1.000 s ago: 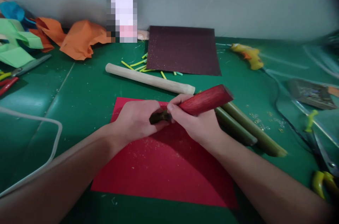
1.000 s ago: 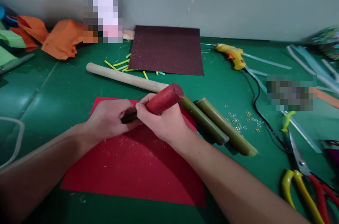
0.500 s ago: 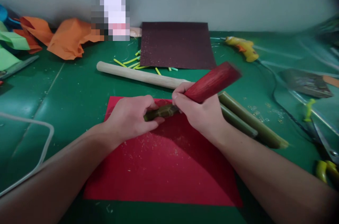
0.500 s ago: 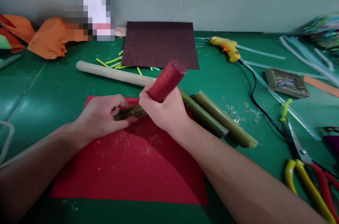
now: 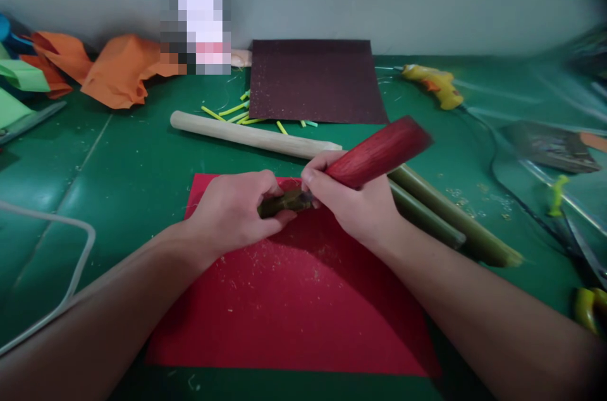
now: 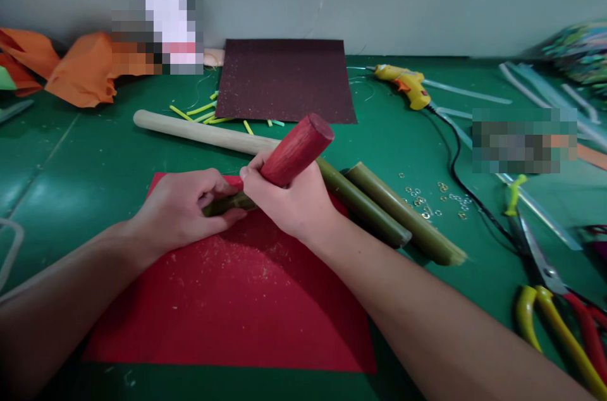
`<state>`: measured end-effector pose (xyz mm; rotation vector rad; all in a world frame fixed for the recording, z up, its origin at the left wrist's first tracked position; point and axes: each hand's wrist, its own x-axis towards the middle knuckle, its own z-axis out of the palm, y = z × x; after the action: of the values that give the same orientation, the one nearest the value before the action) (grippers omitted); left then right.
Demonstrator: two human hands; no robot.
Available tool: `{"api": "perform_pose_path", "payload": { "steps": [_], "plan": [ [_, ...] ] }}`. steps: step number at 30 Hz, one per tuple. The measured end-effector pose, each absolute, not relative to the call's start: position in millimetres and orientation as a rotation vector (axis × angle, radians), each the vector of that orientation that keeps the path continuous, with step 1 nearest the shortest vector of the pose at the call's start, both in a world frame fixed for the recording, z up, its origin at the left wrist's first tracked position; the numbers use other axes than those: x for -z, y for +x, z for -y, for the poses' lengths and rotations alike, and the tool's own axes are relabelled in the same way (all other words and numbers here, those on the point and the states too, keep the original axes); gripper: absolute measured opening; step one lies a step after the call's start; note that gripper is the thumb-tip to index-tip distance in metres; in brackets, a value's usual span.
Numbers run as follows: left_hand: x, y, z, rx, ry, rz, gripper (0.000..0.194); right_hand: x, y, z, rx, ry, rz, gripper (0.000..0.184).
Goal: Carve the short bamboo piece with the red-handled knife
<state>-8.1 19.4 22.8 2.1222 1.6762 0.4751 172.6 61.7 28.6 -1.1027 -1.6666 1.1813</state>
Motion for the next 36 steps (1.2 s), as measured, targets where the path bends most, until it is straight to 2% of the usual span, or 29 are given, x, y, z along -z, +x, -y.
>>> {"api": "perform_pose_path", "payload": {
  "steps": [14,21,26,36],
  "plan": [
    [-21.0,-8.1,-19.9,-0.517,2.062,-1.667,0.030,-26.0,173.9,-63.4,-1.066,-1.084,1.596,0.018],
    [-15.7,-9.2,-20.9,-0.607,1.994,-1.594,0.030,-26.0,176.0,-60.7,-1.059,-0.988,1.734,0.019],
    [-19.8,-7.9,-20.5,-0.562,2.010,-1.650,0.032,-20.9,175.2,-61.9,-1.029,-1.014,1.586,0.018],
    [-16.4,-9.4,-21.4,-0.586,1.992,-1.628,0.031,-24.6,176.6,-62.8,-1.059,-0.917,1.743,0.020]
  ]
}}
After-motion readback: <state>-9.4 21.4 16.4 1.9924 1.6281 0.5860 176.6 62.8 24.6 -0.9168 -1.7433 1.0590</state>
